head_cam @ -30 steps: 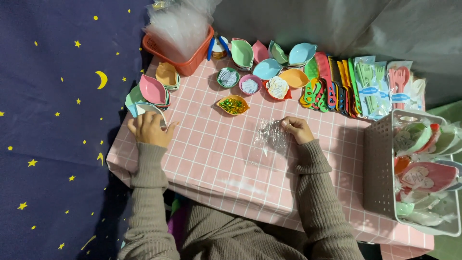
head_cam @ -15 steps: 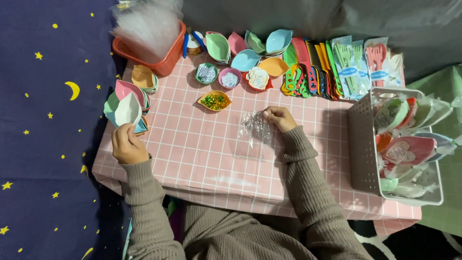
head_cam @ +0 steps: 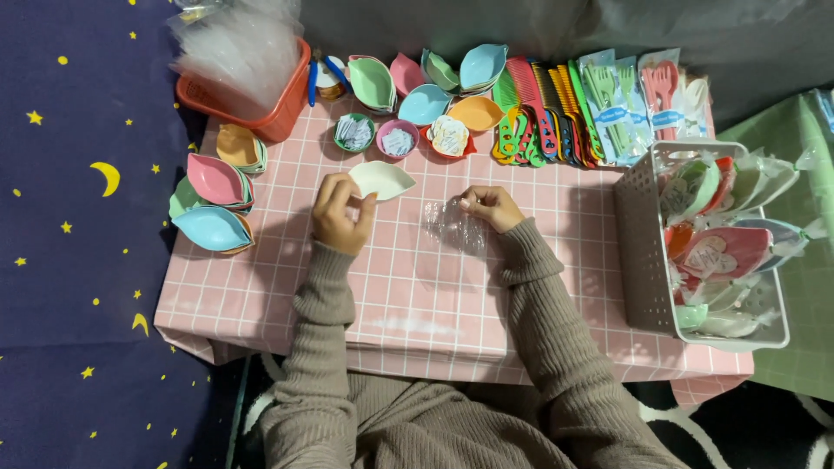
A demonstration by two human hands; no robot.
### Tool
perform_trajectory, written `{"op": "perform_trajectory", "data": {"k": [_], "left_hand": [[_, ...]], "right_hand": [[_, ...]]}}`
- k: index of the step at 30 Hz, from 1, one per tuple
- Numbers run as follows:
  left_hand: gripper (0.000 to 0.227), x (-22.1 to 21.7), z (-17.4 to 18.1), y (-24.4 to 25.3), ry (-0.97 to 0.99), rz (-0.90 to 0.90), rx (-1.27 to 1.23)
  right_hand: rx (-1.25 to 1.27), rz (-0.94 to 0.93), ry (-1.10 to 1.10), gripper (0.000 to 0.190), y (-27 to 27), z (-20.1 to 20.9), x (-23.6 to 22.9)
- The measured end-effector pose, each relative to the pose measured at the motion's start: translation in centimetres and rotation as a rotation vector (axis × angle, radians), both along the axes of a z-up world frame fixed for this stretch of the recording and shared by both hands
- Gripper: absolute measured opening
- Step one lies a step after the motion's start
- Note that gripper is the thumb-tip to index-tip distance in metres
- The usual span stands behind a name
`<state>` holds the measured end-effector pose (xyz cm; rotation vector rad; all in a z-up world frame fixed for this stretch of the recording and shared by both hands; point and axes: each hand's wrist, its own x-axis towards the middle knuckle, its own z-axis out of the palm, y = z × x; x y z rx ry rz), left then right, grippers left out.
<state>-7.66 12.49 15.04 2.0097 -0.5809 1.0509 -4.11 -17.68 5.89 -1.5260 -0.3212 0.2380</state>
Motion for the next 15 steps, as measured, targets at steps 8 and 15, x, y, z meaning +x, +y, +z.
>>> {"op": "perform_trajectory", "data": {"k": [8, 15], "left_hand": [[0.041, 4.4, -0.7, -5.9, 0.083, -0.284, 0.087], [0.027, 5.7, -4.6, -7.3, 0.117, -0.168, 0.082]], "right_hand": [[0.112, 0.065, -0.041, 0.024, 0.2, 0.6, -0.5], [0.134, 0.073, -0.1, 0.026, 0.7, 1.1, -0.5]]}}
